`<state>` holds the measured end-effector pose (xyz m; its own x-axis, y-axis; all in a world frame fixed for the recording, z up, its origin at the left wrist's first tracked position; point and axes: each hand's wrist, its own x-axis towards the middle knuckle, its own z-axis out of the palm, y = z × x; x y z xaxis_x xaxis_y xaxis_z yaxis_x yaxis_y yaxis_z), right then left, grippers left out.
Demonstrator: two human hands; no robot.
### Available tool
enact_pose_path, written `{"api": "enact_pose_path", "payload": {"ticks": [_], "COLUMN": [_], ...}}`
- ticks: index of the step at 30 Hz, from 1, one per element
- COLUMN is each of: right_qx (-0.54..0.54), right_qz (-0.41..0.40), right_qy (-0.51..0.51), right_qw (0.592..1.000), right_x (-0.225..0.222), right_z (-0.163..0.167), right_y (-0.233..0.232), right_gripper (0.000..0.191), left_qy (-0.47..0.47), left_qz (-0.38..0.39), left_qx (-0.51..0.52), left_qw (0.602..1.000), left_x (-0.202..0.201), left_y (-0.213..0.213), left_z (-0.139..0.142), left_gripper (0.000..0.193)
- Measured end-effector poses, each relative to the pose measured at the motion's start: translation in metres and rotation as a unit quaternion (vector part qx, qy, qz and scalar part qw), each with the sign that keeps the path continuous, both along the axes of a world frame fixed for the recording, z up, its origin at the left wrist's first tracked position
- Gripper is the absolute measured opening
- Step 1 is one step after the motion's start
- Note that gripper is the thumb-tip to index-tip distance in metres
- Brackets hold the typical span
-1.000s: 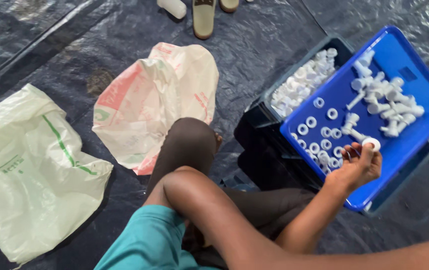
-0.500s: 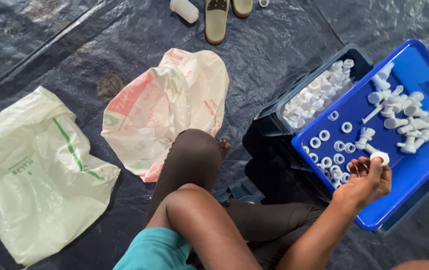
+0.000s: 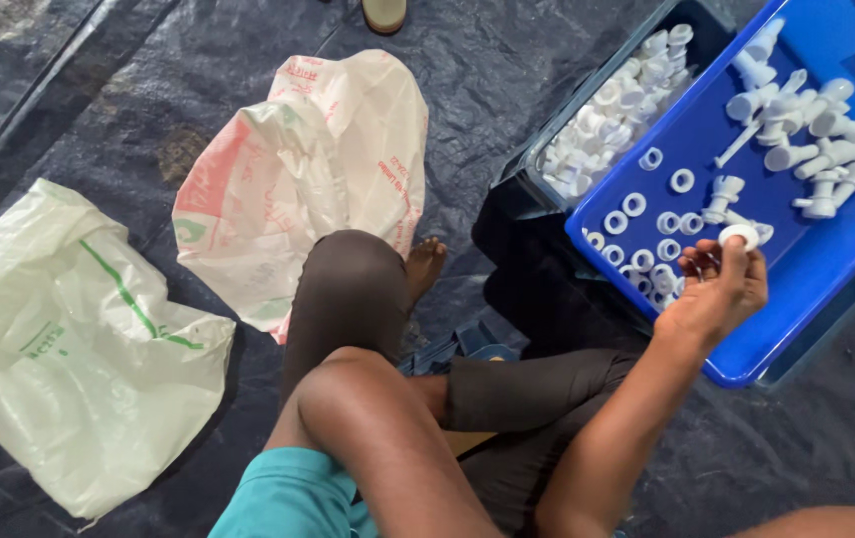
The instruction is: The person sits on a tarp and assembles small white plastic components by hand. They pick up parts from a blue tray, fit them together, and place the assembled units back into the tray.
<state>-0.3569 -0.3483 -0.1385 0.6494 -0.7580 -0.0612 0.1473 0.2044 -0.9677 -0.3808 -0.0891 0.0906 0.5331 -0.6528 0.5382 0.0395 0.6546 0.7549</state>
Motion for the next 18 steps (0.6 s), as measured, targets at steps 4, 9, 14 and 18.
{"api": "enact_pose_path", "payload": {"ticks": [4,9,14,18], "right_qx": [-0.005,-0.002,-0.013,-0.035], "right_qz": [-0.009,0.002,-0.005,0.032], "right_qy": [0.006,0.008,0.013,0.017], "right_qw": [1.0,1.0,1.0,0.999], "right_x": [-0.001,-0.006,-0.01,-0.025], "right_z": [0.0,-0.004,-0.004,-0.006], "right_y": [-0.003,-0.006,-0.011,-0.019], "right_gripper": [0.017,0.02,0.027,0.029], "left_qy": [-0.008,-0.008,-0.017,-0.07], "left_qz": [-0.004,-0.017,-0.057,-0.067], "left_qx": [-0.005,0.005,0.004,0.006], "left_qw": [1.0,1.0,0.998,0.995], "left_x": [0.005,-0.02,-0.021,0.037], "left_y": [-0.002,-0.004,-0.012,-0.026], "left_z": [0.003,0.005,0.015,0.028], "left_gripper": [0.023,0.023,0.022,0.022]}}
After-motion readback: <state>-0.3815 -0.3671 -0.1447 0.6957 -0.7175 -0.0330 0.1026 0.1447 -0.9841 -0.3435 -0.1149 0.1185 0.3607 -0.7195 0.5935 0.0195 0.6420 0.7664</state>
